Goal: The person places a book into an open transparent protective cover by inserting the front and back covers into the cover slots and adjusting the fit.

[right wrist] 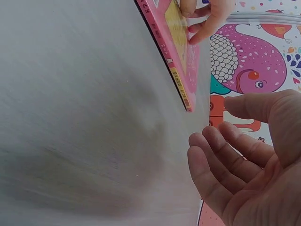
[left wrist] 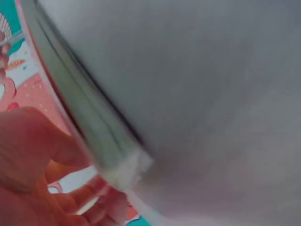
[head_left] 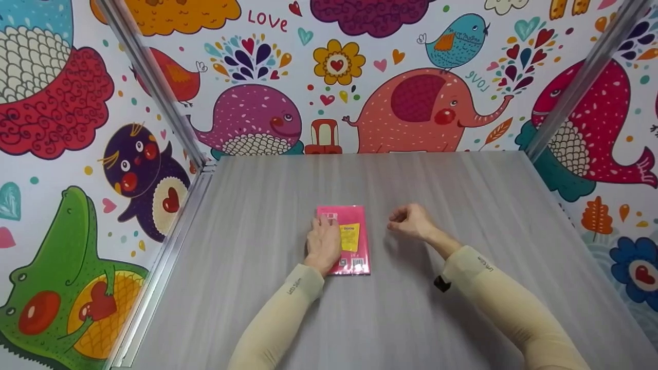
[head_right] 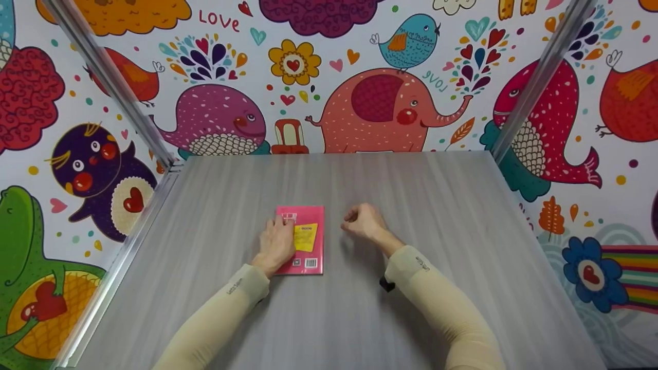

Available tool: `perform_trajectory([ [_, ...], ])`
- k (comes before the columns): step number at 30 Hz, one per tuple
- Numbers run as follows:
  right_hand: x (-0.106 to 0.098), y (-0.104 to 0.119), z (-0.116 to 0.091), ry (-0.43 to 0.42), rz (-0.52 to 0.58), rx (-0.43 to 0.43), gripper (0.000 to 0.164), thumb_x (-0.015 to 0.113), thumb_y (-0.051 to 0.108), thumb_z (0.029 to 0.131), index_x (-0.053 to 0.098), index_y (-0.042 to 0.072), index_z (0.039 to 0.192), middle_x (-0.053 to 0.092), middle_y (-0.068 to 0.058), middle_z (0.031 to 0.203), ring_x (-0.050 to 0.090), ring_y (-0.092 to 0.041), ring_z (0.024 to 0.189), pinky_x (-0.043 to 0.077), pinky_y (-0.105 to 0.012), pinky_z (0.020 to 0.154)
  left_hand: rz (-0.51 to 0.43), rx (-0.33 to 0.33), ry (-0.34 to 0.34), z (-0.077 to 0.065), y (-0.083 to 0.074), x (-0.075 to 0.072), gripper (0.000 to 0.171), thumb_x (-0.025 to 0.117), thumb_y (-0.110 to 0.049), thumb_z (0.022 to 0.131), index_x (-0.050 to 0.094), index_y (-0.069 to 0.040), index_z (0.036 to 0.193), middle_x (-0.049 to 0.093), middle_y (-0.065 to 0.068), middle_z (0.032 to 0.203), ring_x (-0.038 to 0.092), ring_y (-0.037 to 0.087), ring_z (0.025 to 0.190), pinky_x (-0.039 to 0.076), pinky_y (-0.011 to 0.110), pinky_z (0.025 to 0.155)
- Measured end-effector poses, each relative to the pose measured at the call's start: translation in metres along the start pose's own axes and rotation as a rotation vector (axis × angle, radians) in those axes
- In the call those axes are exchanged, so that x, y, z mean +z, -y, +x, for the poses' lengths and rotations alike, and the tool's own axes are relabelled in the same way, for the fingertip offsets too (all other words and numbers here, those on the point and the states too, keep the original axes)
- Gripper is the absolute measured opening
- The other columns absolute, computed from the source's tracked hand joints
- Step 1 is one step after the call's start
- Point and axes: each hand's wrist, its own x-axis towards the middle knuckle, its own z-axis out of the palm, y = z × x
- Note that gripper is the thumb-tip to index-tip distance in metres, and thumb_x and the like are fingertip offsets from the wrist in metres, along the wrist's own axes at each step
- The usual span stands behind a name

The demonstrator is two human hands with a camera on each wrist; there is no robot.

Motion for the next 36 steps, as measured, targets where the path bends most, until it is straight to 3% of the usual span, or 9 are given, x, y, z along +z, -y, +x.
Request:
perform_trajectory([
  [3, 0.001, -0.001, 0.0, 0.001, -0.007, 0.001, 0.021, 0.083, 0.016, 0.098, 0.082, -0.001, 0.11, 0.083, -0.017, 0.105, 0.074, -0.021, 0.091, 0.057, -0.027, 0.077, 0.23, 0.067, -0.004, -0.004, -0.007, 0.0, 0.043, 0.055, -0.019, 0.116, 0.064, -0.002, 0.154, 0.061, 0.023, 0.15, 0.061, 0.035, 0.133, 0.064, 0.046, 0.095],
  [8, 0.0, -0.006, -0.002, -0.009, -0.001, -0.004, 0.018, 0.083, 0.016, 0.098, 0.082, 0.0, 0.106, 0.083, -0.016, 0.102, 0.074, -0.019, 0.088, 0.055, -0.025, 0.075, 0.43, 0.079, -0.004, -0.006, -0.023, 0.001, 0.045, 0.076, -0.033, 0.103, 0.076, -0.001, 0.135, 0.074, 0.021, 0.129, 0.068, 0.032, 0.113, 0.068, 0.041, 0.077],
  [12, 0.001, -0.01, -0.004, -0.002, 0.006, -0.019, 0.017, 0.083, 0.014, 0.097, 0.081, -0.001, 0.104, 0.082, -0.016, 0.1, 0.072, -0.016, 0.085, 0.054, -0.024, 0.073, 0.461, 0.041, 0.025, -0.004, -0.036, 0.0, 0.047, 0.077, -0.038, 0.099, 0.077, 0.0, 0.127, 0.077, 0.02, 0.121, 0.069, 0.031, 0.106, 0.067, 0.038, 0.073],
  [16, 0.002, -0.011, -0.003, 0.006, 0.009, -0.036, 0.018, 0.082, 0.014, 0.096, 0.081, -0.003, 0.105, 0.082, -0.017, 0.099, 0.072, -0.017, 0.085, 0.054, -0.026, 0.074, 0.474, -0.002, 0.08, 0.0, -0.045, -0.001, 0.051, 0.069, -0.042, 0.104, 0.074, 0.002, 0.128, 0.078, 0.018, 0.117, 0.07, 0.031, 0.105, 0.066, 0.038, 0.077],
  [19, 0.002, -0.011, -0.003, 0.007, 0.007, -0.033, 0.019, 0.082, 0.014, 0.097, 0.08, -0.003, 0.107, 0.082, -0.017, 0.101, 0.072, -0.019, 0.087, 0.055, -0.026, 0.074, 0.494, -0.015, 0.114, 0.002, -0.049, 0.0, 0.077, 0.065, -0.064, 0.104, 0.069, 0.005, 0.139, 0.078, 0.022, 0.129, 0.073, 0.033, 0.11, 0.065, 0.041, 0.087],
  [22, 0.003, -0.01, -0.003, 0.007, 0.002, -0.031, 0.02, 0.081, 0.014, 0.097, 0.08, -0.003, 0.107, 0.082, -0.018, 0.102, 0.073, -0.02, 0.089, 0.055, -0.026, 0.075, 0.534, -0.013, 0.11, 0.001, -0.053, 0.005, 0.108, 0.061, -0.088, 0.095, 0.064, 0.006, 0.149, 0.075, 0.026, 0.141, 0.075, 0.035, 0.115, 0.064, 0.042, 0.095],
  [24, 0.005, -0.01, -0.003, 0.009, 0.002, -0.03, 0.02, 0.081, 0.014, 0.097, 0.08, -0.003, 0.107, 0.082, -0.018, 0.102, 0.073, -0.02, 0.089, 0.055, -0.026, 0.075, 0.565, -0.024, 0.109, 0.001, -0.055, 0.008, 0.117, 0.059, -0.095, 0.09, 0.062, 0.003, 0.153, 0.074, 0.026, 0.143, 0.074, 0.036, 0.117, 0.062, 0.043, 0.096],
  [31, 0.006, -0.011, -0.001, 0.026, -0.01, -0.018, 0.019, 0.082, 0.014, 0.096, 0.081, -0.002, 0.106, 0.083, -0.016, 0.101, 0.074, -0.018, 0.087, 0.056, -0.025, 0.074, 0.645, -0.062, 0.106, 0.002, -0.062, 0.015, 0.118, 0.056, -0.098, 0.09, 0.051, -0.009, 0.168, 0.066, 0.023, 0.16, 0.072, 0.036, 0.133, 0.066, 0.038, 0.073],
  [36, 0.006, -0.012, 0.0, 0.018, -0.02, -0.01, 0.021, 0.083, 0.017, 0.095, 0.081, -0.001, 0.106, 0.083, -0.016, 0.101, 0.074, -0.017, 0.086, 0.055, -0.025, 0.074, 0.662, -0.062, 0.062, 0.001, -0.068, 0.018, 0.114, 0.056, -0.096, 0.091, 0.058, -0.007, 0.163, 0.07, 0.022, 0.155, 0.074, 0.037, 0.133, 0.067, 0.043, 0.09],
])
